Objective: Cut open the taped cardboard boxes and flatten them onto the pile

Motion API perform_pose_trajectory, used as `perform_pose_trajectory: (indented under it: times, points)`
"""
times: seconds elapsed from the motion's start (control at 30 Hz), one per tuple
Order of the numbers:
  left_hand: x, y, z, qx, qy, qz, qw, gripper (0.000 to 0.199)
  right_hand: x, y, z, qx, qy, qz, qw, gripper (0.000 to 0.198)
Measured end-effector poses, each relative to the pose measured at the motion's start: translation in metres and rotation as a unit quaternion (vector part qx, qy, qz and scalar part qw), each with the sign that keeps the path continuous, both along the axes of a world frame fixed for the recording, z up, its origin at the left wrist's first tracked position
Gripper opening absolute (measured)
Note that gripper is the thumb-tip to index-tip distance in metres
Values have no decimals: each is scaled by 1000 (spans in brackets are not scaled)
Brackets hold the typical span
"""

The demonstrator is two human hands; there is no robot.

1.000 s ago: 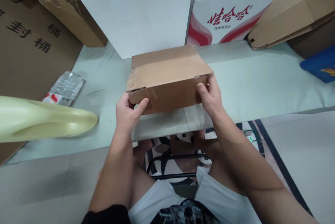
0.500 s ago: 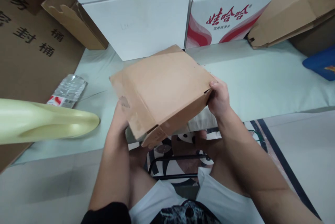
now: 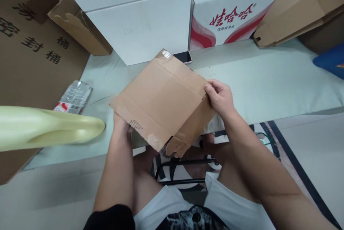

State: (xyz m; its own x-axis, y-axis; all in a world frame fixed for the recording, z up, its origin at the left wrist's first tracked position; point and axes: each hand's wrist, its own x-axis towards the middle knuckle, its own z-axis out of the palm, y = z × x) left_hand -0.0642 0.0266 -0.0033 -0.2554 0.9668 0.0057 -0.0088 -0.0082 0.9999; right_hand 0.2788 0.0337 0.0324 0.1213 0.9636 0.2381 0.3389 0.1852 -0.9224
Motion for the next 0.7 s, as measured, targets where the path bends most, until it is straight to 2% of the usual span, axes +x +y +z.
perform_pose_trajectory:
  times: [0.07, 0.13, 0.2, 0.23, 0.3, 0.37, 0.43, 0.5, 0.57, 0.6, 0.7]
  points:
    - [0, 1, 8, -1, -24, -3, 1000, 52, 3, 3, -4, 5, -59, -39, 997, 32]
    - [1, 1, 16, 23, -35, -15, 999, 48, 7, 7, -10, 39, -93, -84, 991, 34]
    - [3, 1, 24, 63, -40, -28, 997, 45, 10, 10, -17, 44, -57, -105, 992, 47]
    - [5, 1, 27, 80, -42, -33, 995, 44, 11, 12, -19, 24, -9, -96, 995, 54]
    - [11, 1, 34, 92, -39, -40, 994, 46, 12, 11, -20, -48, 105, -26, 993, 65]
    - [20, 2, 42, 94, -22, -52, 994, 51, 10, 6, -18, -128, 178, 87, 972, 69]
    - [32, 4, 49, 121, -14, -70, 990, 57, 6, -2, -13, -189, 197, 187, 944, 64]
    - [44, 6, 55, 184, -43, -84, 978, 59, 1, -11, -8, -214, 207, 223, 928, 60]
    - [55, 8, 60, 229, -89, -89, 965, 58, -5, -18, -2, -202, 228, 194, 932, 61]
    - [61, 9, 61, 225, -117, -90, 963, 58, -6, -20, 1, -182, 240, 161, 940, 63]
    - [75, 11, 61, 124, -237, -51, 962, 52, 2, -28, 18, -62, 269, 4, 961, 65]
